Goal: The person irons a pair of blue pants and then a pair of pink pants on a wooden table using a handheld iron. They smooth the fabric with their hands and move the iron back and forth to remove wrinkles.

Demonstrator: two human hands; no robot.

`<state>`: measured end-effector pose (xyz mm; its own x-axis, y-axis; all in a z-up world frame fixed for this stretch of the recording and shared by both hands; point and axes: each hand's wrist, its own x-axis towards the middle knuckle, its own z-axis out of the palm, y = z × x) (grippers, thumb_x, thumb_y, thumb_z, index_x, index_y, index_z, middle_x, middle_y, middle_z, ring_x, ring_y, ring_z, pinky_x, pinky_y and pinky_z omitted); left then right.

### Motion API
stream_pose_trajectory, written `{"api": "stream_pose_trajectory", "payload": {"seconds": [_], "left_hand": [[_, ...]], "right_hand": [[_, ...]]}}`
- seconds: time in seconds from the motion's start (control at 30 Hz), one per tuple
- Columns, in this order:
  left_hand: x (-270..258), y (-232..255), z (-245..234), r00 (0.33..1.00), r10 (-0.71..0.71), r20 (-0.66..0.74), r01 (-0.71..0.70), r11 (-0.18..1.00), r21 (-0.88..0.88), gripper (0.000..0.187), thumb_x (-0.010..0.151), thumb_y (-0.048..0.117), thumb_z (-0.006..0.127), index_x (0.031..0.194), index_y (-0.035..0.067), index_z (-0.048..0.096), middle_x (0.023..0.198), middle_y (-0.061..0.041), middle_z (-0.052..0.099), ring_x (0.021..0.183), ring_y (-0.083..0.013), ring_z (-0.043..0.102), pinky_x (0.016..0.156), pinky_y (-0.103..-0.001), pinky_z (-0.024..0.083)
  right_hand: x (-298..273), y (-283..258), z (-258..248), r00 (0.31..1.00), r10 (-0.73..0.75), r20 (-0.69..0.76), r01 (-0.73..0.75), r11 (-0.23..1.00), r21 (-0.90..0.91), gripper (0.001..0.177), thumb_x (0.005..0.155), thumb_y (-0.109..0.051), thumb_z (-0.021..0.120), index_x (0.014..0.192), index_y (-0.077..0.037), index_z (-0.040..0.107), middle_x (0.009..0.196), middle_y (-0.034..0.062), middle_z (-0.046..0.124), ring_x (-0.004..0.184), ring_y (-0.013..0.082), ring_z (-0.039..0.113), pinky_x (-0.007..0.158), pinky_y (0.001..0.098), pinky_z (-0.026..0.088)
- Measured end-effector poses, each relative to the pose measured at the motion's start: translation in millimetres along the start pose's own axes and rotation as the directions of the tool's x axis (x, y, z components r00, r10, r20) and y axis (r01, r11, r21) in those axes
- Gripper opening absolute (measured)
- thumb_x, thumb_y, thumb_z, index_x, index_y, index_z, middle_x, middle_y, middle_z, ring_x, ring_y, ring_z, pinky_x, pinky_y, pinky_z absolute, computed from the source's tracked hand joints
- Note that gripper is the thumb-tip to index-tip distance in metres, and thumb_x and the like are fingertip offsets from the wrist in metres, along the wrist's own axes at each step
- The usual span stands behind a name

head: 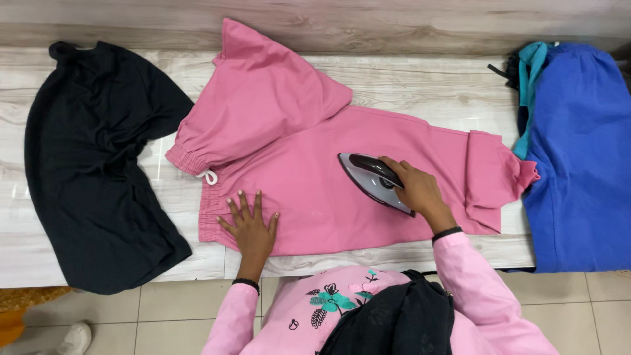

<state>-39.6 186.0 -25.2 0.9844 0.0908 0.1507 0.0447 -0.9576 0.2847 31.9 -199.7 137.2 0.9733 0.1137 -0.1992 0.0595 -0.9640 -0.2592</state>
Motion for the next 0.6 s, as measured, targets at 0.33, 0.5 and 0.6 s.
{"api": "stream_pose_trajectory", "payload": {"seconds": [0.33, 0.5, 0.6], "left_hand": [[28, -20, -16, 0.996, 0.053, -0.075, -0.052, 0.999, 0.009, 0.064, 0.095, 0.05, 0.058, 0.15, 0.017, 0.053, 0.162, -0.019, 0.037, 0.152, -0.0451, 0.023, 0.114, -0.072, 0.013], [27, -22, -21, 0.997, 0.038, -0.074, -0.043, 0.997, -0.068, 0.064, 0.096, 0.048, 0.06, 0.144, 0.007, 0.054, 0.159, -0.018, 0.042, 0.153, -0.0419, 0.026, 0.119, -0.069, 0.015], [27, -24, -23, 0.996, 0.047, -0.074, -0.051, 0.997, -0.052, 0.063, 0.096, 0.048, 0.06, 0.143, 0.007, 0.055, 0.157, -0.017, 0.043, 0.152, -0.0417, 0.028, 0.119, -0.068, 0.016]], "right_hand": [[51, -150, 48, 0.933, -0.358, -0.03, 0.359, 0.933, 0.025, 0.065, 0.081, -0.031, 0.07, 0.144, -0.029, 0.054, 0.095, 0.0159, 0.065, 0.082, 0.0379, 0.068, 0.07, 0.0507, 0.054], [77, -184, 69, 0.915, -0.356, -0.192, 0.34, 0.934, -0.109, 0.052, 0.098, -0.051, 0.061, 0.144, -0.027, 0.058, 0.09, 0.0157, 0.065, 0.073, 0.0336, 0.069, 0.063, 0.0469, 0.055], [94, -165, 60, 0.923, -0.296, -0.246, 0.255, 0.949, -0.183, 0.05, 0.097, -0.053, 0.061, 0.141, -0.029, 0.061, 0.088, 0.0142, 0.065, 0.067, 0.0324, 0.068, 0.059, 0.0452, 0.055]]}}
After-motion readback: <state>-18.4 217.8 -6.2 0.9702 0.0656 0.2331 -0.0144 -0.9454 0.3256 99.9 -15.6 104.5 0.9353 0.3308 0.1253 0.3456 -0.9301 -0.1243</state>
